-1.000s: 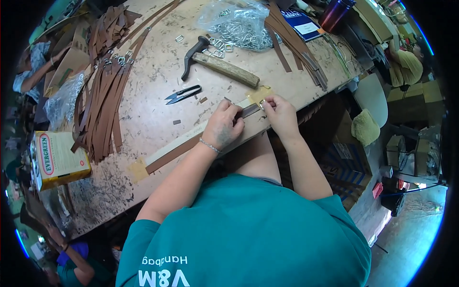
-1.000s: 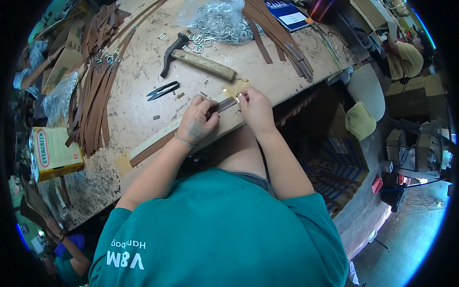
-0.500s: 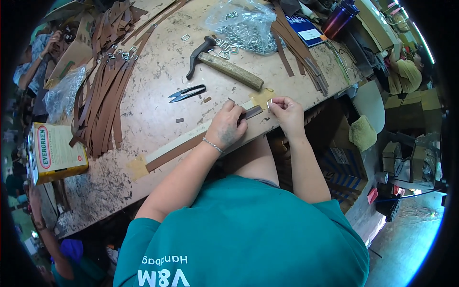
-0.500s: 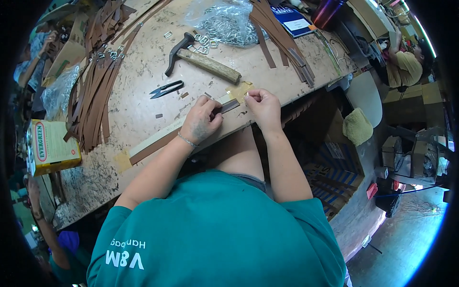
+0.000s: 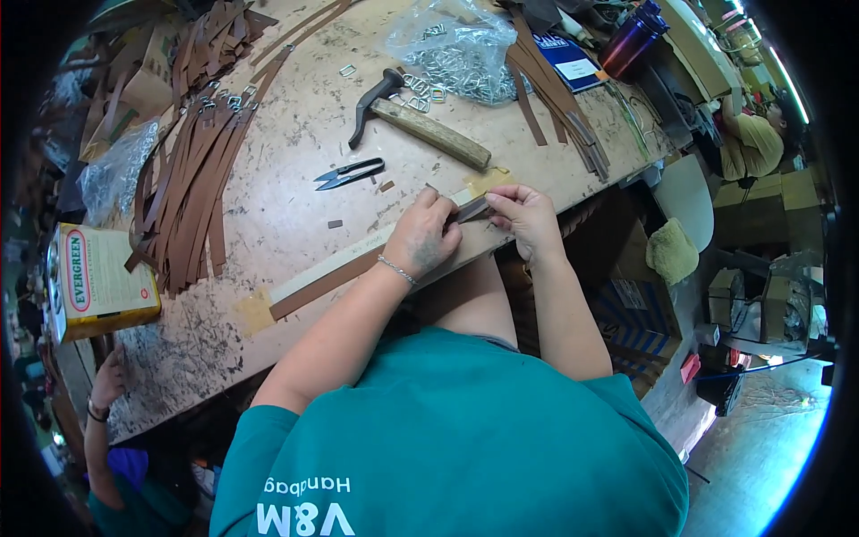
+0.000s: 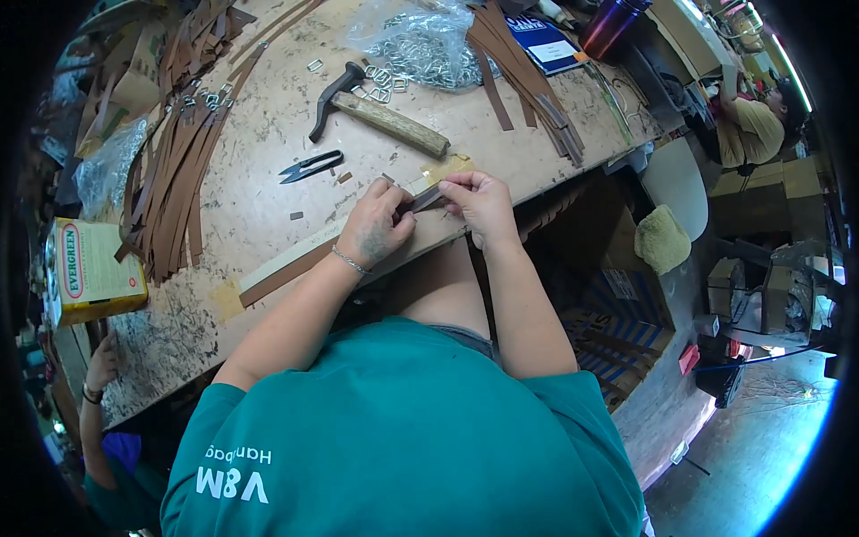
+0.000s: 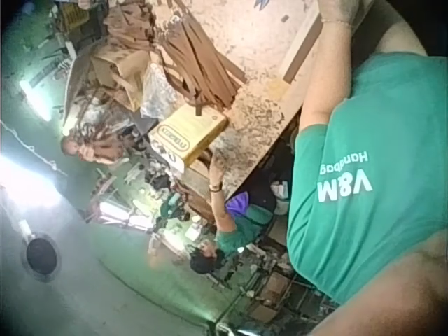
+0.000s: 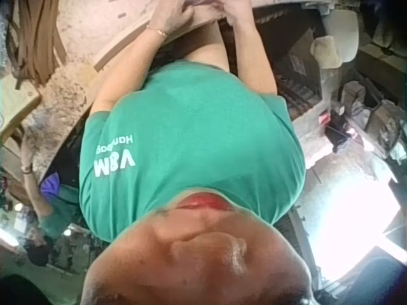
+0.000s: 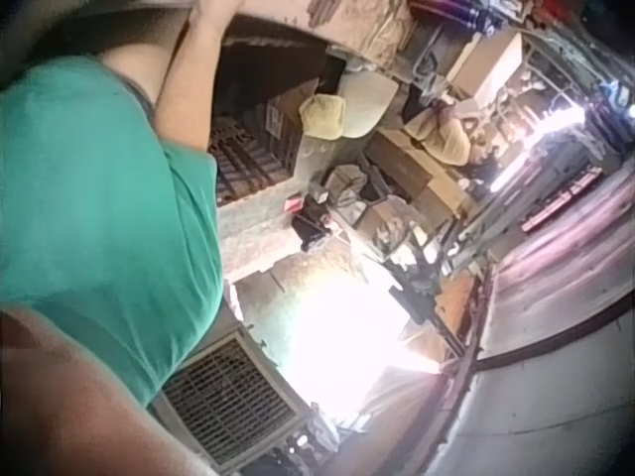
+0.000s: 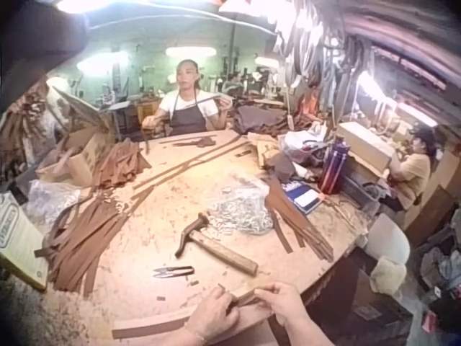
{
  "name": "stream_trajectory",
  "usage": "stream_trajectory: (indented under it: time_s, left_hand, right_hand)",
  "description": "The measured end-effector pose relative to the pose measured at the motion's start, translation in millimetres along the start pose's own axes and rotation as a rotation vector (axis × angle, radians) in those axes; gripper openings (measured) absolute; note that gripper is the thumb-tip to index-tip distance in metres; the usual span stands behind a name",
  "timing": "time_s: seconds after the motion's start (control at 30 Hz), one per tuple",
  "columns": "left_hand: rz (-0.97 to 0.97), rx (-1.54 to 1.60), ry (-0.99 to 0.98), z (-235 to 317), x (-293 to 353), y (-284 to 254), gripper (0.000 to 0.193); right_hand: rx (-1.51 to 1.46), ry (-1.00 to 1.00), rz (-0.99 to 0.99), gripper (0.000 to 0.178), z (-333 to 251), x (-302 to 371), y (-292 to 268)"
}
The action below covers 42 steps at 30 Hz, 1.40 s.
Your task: Attaching metal hardware to leather straps using a hammer and manual assembly in a workshop.
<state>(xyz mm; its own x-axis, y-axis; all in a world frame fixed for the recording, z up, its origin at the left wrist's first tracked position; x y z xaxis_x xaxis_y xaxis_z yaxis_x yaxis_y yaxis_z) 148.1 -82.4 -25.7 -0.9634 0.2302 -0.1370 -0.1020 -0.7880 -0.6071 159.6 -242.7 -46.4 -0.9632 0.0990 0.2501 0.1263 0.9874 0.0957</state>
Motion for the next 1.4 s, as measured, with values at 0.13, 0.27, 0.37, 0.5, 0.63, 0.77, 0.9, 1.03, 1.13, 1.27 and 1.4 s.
stream_trajectory:
  time_s: [0.13,0.27,0.37,0.5,0.63,0.77,0.9,1.03,1.13,1.27,1.4]
  left_hand:
    - [-0.002,-0.010,0.002,-1.0,-0.7,1.2,0.016]
    - [0.019,0.010,0.023,-0.3,-0.6,0.3,0.016]
    - [0.025,0.006,0.020,-1.3,-0.8,0.1,0.015]
    - [0.026,-0.005,0.019,-3.2,-1.3,1.3,0.015]
    - [0.022,0.021,0.004,-3.2,-1.1,1.2,0.015]
    - [0.036,0.013,0.021,-1.3,-0.7,-1.4,0.015]
    - [0.033,0.010,0.026,-0.5,-0.2,-2.4,0.015]
    - [0.022,0.022,-0.004,-0.6,-0.5,-2.0,0.016]
    - [0.039,-0.002,0.033,3.1,-0.4,-4.8,0.017]
    - [0.122,0.042,0.038,6.9,0.3,-11.2,0.018]
    - [0.056,0.093,-0.020,2.0,0.5,-7.5,0.020]
  right_hand:
    - [0.072,-0.036,-0.060,0.024,1.7,-3.7,5.4]
    - [0.095,-0.022,-0.150,0.033,-8.3,-4.4,14.0]
    - [0.247,-0.067,-0.224,0.033,-9.2,-9.8,17.6]
    - [0.253,-0.102,-0.238,0.035,-3.2,-7.5,23.1]
    - [0.174,-0.258,-0.169,0.035,-0.6,1.9,20.1]
    - [0.232,-0.213,-0.107,0.029,6.8,4.5,16.3]
    - [0.649,-0.398,-0.080,0.024,-2.0,5.8,18.5]
    - [0.758,-0.582,-0.140,0.022,-17.3,21.7,33.5]
    - [0.902,-0.842,-0.223,0.021,-27.9,32.1,41.2]
    - [1.220,-1.054,-0.291,0.024,-29.3,49.7,53.8]
    - [1.199,-1.030,-0.263,0.023,-22.3,43.6,46.0]
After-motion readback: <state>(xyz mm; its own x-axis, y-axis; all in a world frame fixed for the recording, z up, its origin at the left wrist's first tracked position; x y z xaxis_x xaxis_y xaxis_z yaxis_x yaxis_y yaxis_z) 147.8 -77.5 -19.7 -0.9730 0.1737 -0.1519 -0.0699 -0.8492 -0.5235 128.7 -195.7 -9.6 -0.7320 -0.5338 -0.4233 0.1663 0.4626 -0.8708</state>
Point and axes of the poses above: each hand's wrist, its own x-axis away from the middle knuckle, its own y-axis out of the palm, z = x × y, the point moved 7 cm from there along -x, towards the middle knuckle, and after that the axes turned 10 degrees about -y, right-handed, at the moved point
